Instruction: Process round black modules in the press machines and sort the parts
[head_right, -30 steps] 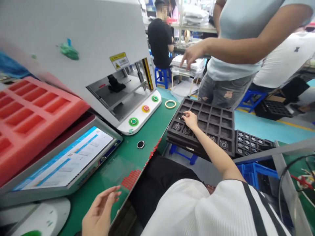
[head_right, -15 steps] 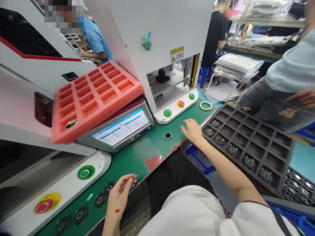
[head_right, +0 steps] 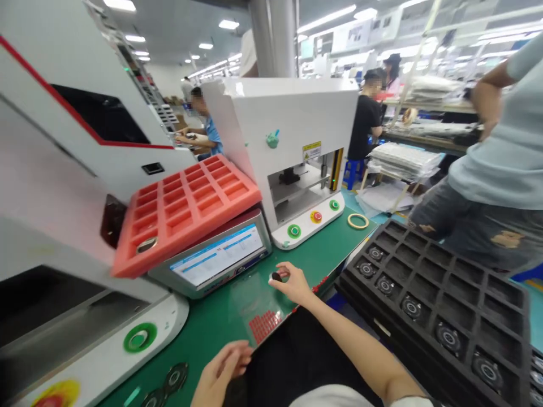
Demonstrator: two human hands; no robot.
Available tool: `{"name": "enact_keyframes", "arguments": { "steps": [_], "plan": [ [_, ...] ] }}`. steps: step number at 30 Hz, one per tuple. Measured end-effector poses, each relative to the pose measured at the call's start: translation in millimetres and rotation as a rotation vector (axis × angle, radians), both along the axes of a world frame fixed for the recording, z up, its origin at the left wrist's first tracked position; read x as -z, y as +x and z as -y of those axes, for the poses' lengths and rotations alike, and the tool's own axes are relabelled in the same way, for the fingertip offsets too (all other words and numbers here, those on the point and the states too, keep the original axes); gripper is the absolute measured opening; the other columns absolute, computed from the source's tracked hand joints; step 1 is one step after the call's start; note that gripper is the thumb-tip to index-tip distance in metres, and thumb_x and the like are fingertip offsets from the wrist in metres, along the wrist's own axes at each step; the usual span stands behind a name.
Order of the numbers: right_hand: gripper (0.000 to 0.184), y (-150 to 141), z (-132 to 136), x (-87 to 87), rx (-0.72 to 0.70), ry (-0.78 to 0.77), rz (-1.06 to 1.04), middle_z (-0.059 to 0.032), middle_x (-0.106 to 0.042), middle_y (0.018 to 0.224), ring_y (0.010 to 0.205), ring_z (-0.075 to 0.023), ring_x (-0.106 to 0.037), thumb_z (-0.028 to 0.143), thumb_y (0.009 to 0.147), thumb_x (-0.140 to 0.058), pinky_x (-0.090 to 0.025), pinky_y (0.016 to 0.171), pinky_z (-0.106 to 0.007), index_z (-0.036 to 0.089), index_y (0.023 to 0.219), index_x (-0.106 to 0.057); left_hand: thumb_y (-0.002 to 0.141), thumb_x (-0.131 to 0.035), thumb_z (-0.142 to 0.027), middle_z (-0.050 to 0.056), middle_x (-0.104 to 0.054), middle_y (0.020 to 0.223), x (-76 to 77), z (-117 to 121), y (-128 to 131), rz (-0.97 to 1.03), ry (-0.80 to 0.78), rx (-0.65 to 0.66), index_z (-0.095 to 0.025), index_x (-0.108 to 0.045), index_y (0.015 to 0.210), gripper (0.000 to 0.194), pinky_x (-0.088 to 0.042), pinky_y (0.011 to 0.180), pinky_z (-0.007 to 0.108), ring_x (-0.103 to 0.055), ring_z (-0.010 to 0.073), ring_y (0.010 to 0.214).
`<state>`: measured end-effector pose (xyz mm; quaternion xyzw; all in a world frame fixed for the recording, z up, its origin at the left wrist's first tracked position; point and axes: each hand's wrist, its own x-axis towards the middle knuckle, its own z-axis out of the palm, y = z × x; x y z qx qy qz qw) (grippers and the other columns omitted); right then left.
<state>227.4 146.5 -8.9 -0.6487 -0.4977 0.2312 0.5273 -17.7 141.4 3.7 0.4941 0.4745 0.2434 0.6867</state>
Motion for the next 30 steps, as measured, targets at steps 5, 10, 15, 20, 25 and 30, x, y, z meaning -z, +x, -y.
{"name": "enact_keyframes", "arguments": {
  "steps": [5,10,15,20,25,30],
  "plan": [
    [0.051,-58.2,27.8,-37.7,-0.343,0.059,-0.36,-0.0101,-0.07,0.11,0.101,-0.0192,-0.069,0.053,0.082,-0.067,-0.057,0.086,-0.033,0.022,0.119,-0.052,0.066,-0.075,-0.062,0.008,-0.069,0.079,-43.4,-2.8,34.5,0.568,-0.382,0.015,-0.012,-0.071,0.096,0.059,-0.047,0.051,0.02,-0.06,0.0126,0.062],
    [0.038,-77.4,45.8,-62.8,-0.475,0.173,-0.468,-0.0059,-0.066,0.12,0.111,-0.0172,-0.065,0.026,0.083,-0.071,-0.052,0.1,-0.033,0.028,0.119,-0.057,0.069,-0.08,-0.047,-0.001,-0.056,0.062,-52.7,-1.9,33.5,0.599,-0.237,-0.123,-0.01,-0.066,0.081,0.041,-0.031,0.036,0.013,-0.039,0.0019,0.041],
    [0.029,-76.8,52.7,-73.3,-0.278,0.28,-0.309,-0.0027,-0.068,0.103,0.093,-0.0147,-0.069,0.012,0.082,-0.069,-0.058,0.086,-0.028,0.028,0.106,-0.064,0.073,-0.078,-0.04,-0.001,-0.061,0.064,-48.3,8.3,27.4,0.487,0.015,-0.285,-0.013,-0.067,0.088,0.033,-0.045,0.044,0.017,-0.05,0.0054,0.046],
    [0.014,-76.5,54.1,-82.7,-0.218,0.24,-0.214,-0.0016,-0.069,0.085,0.078,-0.0141,-0.068,0.014,0.08,-0.071,-0.058,0.072,-0.025,0.024,0.089,-0.066,0.085,-0.065,-0.035,0.002,-0.065,0.077,-54.1,13.2,23.0,0.228,0.486,-0.228,-0.014,-0.069,0.091,0.022,-0.053,0.052,0.02,-0.058,0.0082,0.053],
    [0.011,-72.1,57.4,-89.4,-0.216,0.203,-0.156,-0.0013,-0.069,0.081,0.074,-0.0135,-0.068,0.015,0.08,-0.071,-0.057,0.069,-0.024,0.022,0.086,-0.065,0.089,-0.06,-0.021,0.002,-0.066,0.084,-59.4,14.2,14.7,0.072,0.743,-0.122,-0.018,-0.07,0.097,0.012,-0.053,0.057,0.016,-0.061,0.0075,0.061],
    [0.005,-50.4,53.5,-97.7,-0.511,0.13,-0.138,-0.0027,-0.066,0.084,0.078,-0.014,-0.064,0.016,0.084,-0.066,-0.053,0.072,-0.026,0.021,0.085,-0.065,0.088,-0.061,-0.016,0.001,-0.068,0.084,-63.7,12.4,10.1,0.021,0.875,-0.006,-0.02,-0.07,0.096,0.012,-0.052,0.06,0.015,-0.062,0.0082,0.066]
  ]
}}
